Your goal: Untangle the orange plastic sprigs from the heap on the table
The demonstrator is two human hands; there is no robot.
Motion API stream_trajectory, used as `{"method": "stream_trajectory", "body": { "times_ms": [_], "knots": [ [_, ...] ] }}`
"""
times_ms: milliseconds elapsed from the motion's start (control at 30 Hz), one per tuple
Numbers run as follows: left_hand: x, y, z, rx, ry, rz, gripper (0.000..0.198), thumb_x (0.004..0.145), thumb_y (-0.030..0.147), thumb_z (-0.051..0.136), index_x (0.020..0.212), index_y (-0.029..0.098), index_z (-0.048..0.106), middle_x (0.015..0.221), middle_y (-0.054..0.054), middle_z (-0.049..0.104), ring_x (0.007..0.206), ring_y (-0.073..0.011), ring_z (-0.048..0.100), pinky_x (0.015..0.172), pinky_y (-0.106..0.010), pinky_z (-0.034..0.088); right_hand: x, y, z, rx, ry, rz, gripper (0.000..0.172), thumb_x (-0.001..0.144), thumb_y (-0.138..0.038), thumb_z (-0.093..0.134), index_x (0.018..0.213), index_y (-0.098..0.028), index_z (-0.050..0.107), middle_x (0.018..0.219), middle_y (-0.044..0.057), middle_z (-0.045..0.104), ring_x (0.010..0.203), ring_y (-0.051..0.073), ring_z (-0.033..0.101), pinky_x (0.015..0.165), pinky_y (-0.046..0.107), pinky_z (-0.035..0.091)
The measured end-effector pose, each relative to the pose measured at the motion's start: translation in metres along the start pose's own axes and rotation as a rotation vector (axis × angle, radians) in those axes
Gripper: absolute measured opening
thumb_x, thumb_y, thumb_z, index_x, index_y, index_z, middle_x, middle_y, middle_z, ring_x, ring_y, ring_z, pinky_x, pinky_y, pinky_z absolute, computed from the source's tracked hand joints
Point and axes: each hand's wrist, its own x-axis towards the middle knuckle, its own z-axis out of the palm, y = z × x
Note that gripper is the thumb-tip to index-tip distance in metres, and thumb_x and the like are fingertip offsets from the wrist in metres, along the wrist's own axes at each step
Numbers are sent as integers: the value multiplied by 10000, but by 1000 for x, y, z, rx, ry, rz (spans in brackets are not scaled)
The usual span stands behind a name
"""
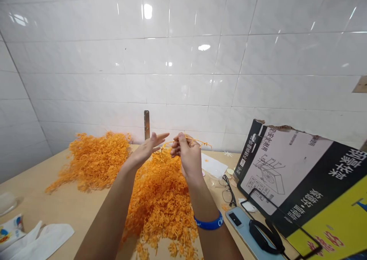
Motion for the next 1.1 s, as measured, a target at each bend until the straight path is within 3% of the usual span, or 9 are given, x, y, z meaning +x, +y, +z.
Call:
{"method": "stream_trajectory", "body": {
  "times_ms": [100, 167, 333, 500, 633, 767, 900, 967, 1100],
  "knots": [
    [-3, 4, 0, 14, -140, 129, 691, 895, 626, 456, 1478, 269, 353, 1564, -66, 308, 1438, -263, 285, 1149, -426, 300, 0, -1, 1, 52, 17, 13, 443, 631, -547, 817, 712, -153, 630, 597, -11, 595, 474, 89, 550, 458, 192, 477],
    [-3, 7, 3, 93, -113, 167, 673, 870, 541, 580, 1460, 278, 392, 1541, -60, 357, 1418, -264, 326, 1154, -415, 296, 0, -1, 1, 74, -4, 26, 439, 626, -540, 822, 724, -156, 634, 621, -8, 602, 500, 92, 563, 470, 193, 483],
    [-4, 14, 8, -51, -50, 237, 484, 990, 468, 367, 1375, 219, 523, 1449, -71, 495, 1345, -251, 440, 1119, -404, 356, 1, 0, -2, -103, -24, -48, 379, 717, -521, 762, 732, -164, 635, 638, -9, 567, 559, 102, 529, 439, 176, 415],
    [-10, 21, 6, -98, -107, 184, 450, 990, 434, 397, 1399, 273, 493, 1507, -11, 420, 1402, -223, 349, 1158, -356, 295, -3, 1, -1, -313, -351, -59, 361, 810, -525, 669, 830, -164, 667, 708, 15, 573, 642, 134, 518, 524, 224, 437],
    [-11, 19, 12, -221, -170, 156, 462, 982, 445, 415, 1408, 276, 484, 1490, -39, 445, 1337, -232, 429, 1080, -344, 381, -6, 1, 1, -374, -477, -118, 412, 882, -541, 572, 683, -181, 570, 602, -12, 497, 549, 122, 448, 518, 246, 381],
    [-4, 12, 21, -445, -129, 142, 438, 941, 490, 484, 1201, 180, 651, 1197, -130, 672, 928, -193, 647, 786, -298, 515, -11, -7, 2, -412, -462, -215, 466, 879, -578, 549, 617, -197, 493, 596, -18, 444, 580, 134, 418, 547, 256, 375],
    [3, 8, 13, -651, 169, 29, 426, 900, 555, 502, 884, 151, 636, 582, -20, 642, 505, -119, 574, 592, -262, 510, -20, -16, 0, -428, -647, -222, 500, 931, -556, 473, 586, -194, 470, 574, -19, 407, 540, 125, 376, 524, 260, 319],
    [2, 7, 3, -597, 250, 7, 381, 910, 517, 501, 932, 155, 617, 565, -3, 625, 517, -121, 595, 639, -272, 530, -19, -15, -1, -363, -576, -212, 458, 942, -520, 484, 627, -189, 526, 602, -11, 445, 546, 120, 388, 522, 253, 314],
    [-2, 3, -8, -125, 242, -114, 402, 914, 320, 526, 1293, 187, 509, 1018, -107, 711, 810, -171, 669, 765, -304, 532, -7, -4, -6, -299, -255, -132, 410, 878, -550, 578, 696, -184, 612, 605, -13, 469, 521, 102, 371, 449, 215, 273]
  ]
}}
